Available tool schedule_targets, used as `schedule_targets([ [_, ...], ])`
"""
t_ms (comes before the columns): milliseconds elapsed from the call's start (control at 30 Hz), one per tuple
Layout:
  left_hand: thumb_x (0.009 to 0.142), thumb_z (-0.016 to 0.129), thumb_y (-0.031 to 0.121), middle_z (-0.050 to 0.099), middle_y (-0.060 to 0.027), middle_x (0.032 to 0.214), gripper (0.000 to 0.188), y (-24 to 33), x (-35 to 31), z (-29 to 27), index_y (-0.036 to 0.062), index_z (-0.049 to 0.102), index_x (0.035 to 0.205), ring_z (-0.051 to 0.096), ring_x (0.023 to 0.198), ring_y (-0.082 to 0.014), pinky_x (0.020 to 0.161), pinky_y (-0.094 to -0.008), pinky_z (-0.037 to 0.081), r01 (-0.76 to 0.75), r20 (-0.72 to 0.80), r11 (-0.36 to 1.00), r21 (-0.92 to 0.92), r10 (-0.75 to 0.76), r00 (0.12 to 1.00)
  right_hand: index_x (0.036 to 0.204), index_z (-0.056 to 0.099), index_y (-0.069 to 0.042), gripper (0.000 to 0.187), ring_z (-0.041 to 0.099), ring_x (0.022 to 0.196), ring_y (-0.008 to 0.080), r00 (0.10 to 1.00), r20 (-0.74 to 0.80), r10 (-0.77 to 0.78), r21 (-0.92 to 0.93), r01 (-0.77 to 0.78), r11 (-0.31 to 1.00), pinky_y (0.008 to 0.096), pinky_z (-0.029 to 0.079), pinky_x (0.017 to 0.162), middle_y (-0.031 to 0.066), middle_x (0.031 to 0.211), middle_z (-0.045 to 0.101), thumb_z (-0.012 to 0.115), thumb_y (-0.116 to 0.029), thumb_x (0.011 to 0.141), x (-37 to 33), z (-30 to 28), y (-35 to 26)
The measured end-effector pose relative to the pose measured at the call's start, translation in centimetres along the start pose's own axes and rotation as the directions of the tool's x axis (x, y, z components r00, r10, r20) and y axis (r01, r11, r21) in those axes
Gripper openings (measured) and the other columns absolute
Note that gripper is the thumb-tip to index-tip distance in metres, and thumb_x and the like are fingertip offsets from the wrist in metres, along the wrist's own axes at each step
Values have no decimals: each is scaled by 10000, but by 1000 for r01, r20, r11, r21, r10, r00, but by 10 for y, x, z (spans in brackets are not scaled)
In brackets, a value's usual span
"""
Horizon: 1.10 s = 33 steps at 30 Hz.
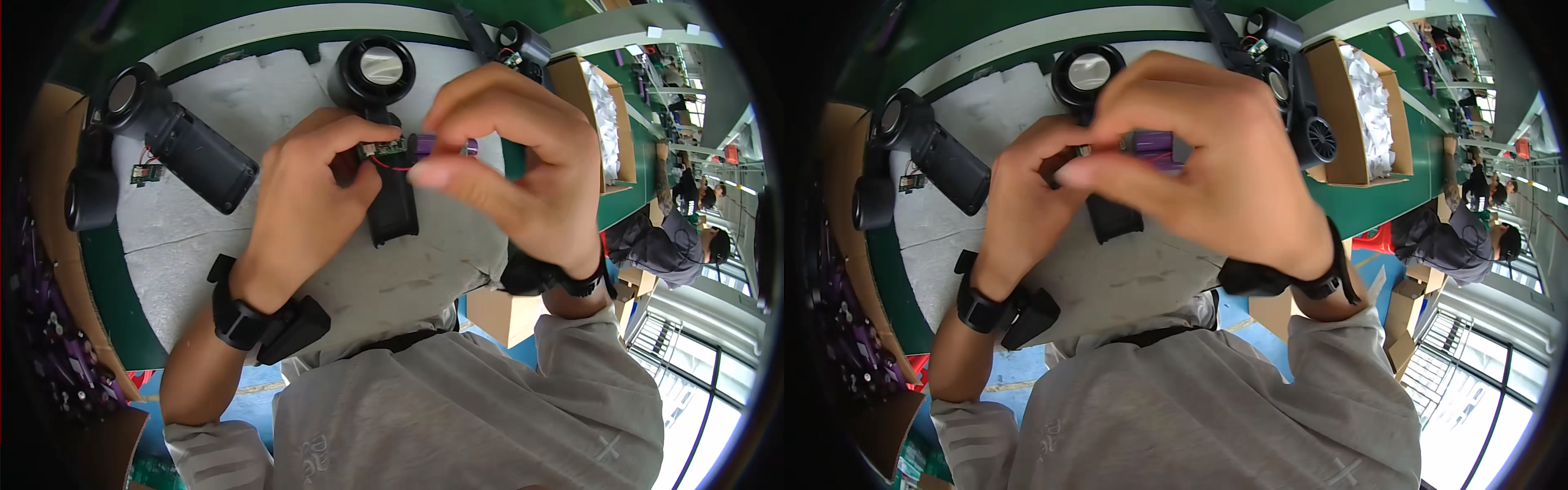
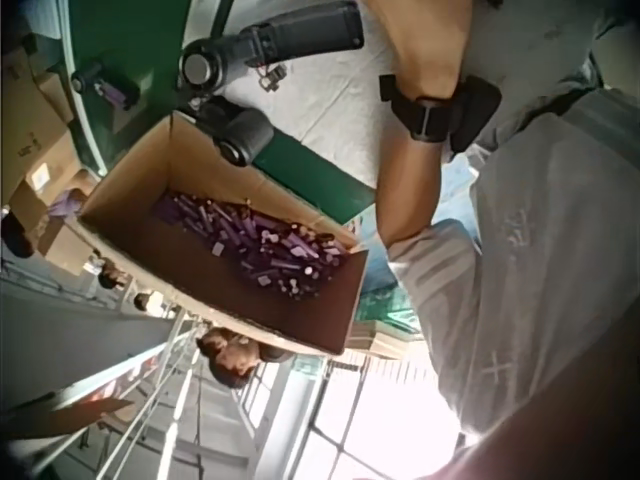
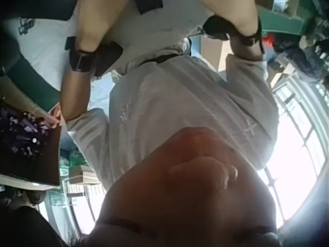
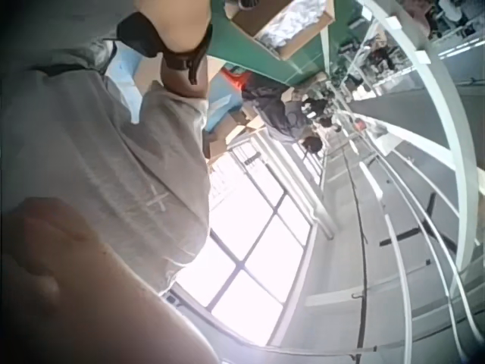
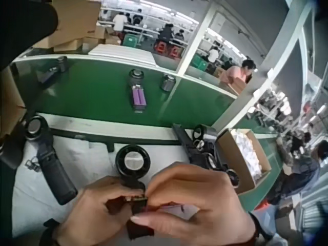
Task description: The person assembles a handheld fan by connecting a battery pack to a circuit board and fitting them into the housing. After testing the connection, they remove the battery pack to apply tape before reinserting it into the fan.
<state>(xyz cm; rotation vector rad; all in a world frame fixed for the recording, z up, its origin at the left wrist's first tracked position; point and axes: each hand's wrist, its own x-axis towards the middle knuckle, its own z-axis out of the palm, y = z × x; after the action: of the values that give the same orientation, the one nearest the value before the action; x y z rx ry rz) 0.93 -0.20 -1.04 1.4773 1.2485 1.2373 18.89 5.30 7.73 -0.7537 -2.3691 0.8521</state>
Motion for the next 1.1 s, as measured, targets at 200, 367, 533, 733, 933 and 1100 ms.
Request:
schedule_targets([
  [200, 741, 616, -109, 633, -90, 1015, 394, 4, 1, -2, 71, 711, 1077, 616, 773, -116, 640, -223, 503, 34, 37, 993, 116, -39, 999, 1116, 602, -25, 481, 648, 891, 242, 992, 86, 90, -227, -68, 971, 321, 505, 787, 123, 945, 642, 777, 36, 672, -25, 11, 33],
  [367, 734, 637, -99, 638, -113, 1042, 390, 5, 2, -2, 73, 723, 1074, 641, 798, -139, 643, -230, 521, 7, -23, 985, 174, -3, 1000, 1208, 570, -25, 562, 668, 815, 214, 968, 168, 188, 21, -194, 981, 322, 532, 743, 144, 958, 644, 736, 60, 677, -29, 4, 40],
  [533, 717, 660, -100, 642, -132, 1065, 396, 7, 6, -1, 71, 728, 1068, 668, 803, -160, 648, -243, 543, 10, -29, 976, 217, -4, 1000, 1323, 480, -29, 652, 688, 758, 217, 844, 472, 257, 373, -454, 809, 334, 563, 703, 163, 945, 650, 689, 75, 714, -30, -12, 48],
  [733, 700, 714, -86, 649, -131, 1059, 406, 12, 8, -6, 79, 730, 1071, 681, 765, -173, 644, -252, 557, -16, -13, 964, 264, 20, 1000, 1415, 342, -54, 808, 686, 889, 271, 754, 634, 171, 737, -656, 162, 358, 578, 741, 168, 1060, 607, 705, 88, 708, -33, -10, 48],
  [933, 695, 787, -21, 645, -126, 985, 390, 9, 2, -2, 78, 731, 1067, 655, 694, -166, 586, -273, 529, -76, 24, 935, 345, 72, 997, 1390, 380, -39, 908, 628, 1039, 284, 682, 714, 157, 690, -724, 5, 372, 552, 824, 163, 1206, 515, 815, 42, 597, -43, -9, 47],
  [1100, 698, 788, -11, 628, -121, 965, 397, 13, 1, -1, 74, 724, 1080, 640, 686, -158, 565, -282, 512, -106, 48, 916, 386, 95, 994, 1319, 477, -30, 888, 607, 1043, 273, 908, 416, 46, 672, -341, 657, 375, 499, 913, 148, 1197, 526, 880, -57, 529, -40, -8, 64],
])
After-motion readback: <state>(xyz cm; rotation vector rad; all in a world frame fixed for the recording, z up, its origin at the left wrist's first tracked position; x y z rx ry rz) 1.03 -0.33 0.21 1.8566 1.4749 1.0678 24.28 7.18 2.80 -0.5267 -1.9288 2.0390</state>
